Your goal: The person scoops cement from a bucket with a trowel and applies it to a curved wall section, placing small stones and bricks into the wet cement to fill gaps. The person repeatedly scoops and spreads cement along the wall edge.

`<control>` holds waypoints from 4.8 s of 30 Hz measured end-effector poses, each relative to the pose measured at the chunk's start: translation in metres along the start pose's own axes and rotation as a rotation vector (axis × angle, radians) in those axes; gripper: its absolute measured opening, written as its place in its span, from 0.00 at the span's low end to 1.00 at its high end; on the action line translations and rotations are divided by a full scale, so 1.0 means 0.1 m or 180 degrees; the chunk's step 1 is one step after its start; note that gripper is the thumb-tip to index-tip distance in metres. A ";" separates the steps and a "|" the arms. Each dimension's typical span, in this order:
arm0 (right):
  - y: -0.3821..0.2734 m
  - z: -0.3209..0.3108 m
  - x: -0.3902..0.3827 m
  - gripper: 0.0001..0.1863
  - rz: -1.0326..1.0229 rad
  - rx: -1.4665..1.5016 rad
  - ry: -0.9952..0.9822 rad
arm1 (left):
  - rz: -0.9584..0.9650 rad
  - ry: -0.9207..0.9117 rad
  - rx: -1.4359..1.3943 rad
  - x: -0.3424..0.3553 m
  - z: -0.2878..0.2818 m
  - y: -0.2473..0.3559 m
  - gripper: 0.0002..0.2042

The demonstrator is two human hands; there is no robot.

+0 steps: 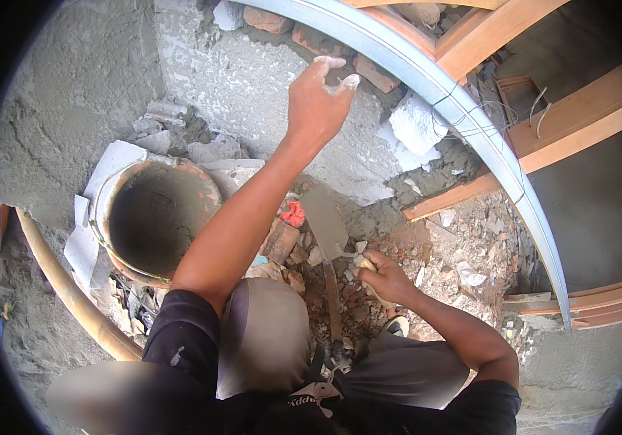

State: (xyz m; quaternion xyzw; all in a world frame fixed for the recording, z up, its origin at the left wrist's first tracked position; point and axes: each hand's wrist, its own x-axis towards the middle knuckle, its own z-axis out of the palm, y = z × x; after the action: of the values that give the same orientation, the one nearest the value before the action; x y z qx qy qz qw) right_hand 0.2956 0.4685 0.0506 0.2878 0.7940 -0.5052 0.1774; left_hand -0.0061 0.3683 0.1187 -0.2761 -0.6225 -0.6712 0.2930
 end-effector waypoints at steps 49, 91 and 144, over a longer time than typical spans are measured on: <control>-1.37 0.14 1.27 0.15 -0.1632 0.1079 0.1748 | -0.1814 0.1429 -0.1494 -0.74 -1.52 -0.40 0.08; -0.81 1.16 0.81 0.15 -0.1951 -0.0618 0.0040 | 0.0698 0.1512 0.1092 -1.05 -2.63 0.09 0.11; -3.46 0.59 1.53 0.18 -0.0875 0.0721 -0.1885 | -0.2155 0.1957 0.1392 -1.32 -3.44 -0.01 0.10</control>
State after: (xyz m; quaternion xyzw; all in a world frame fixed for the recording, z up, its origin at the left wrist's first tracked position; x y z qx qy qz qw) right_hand -0.0429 0.3452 0.1805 0.0369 0.6782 -0.6710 0.2974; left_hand 0.0797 0.0322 -0.0040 0.2194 -0.6881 -0.6327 0.2796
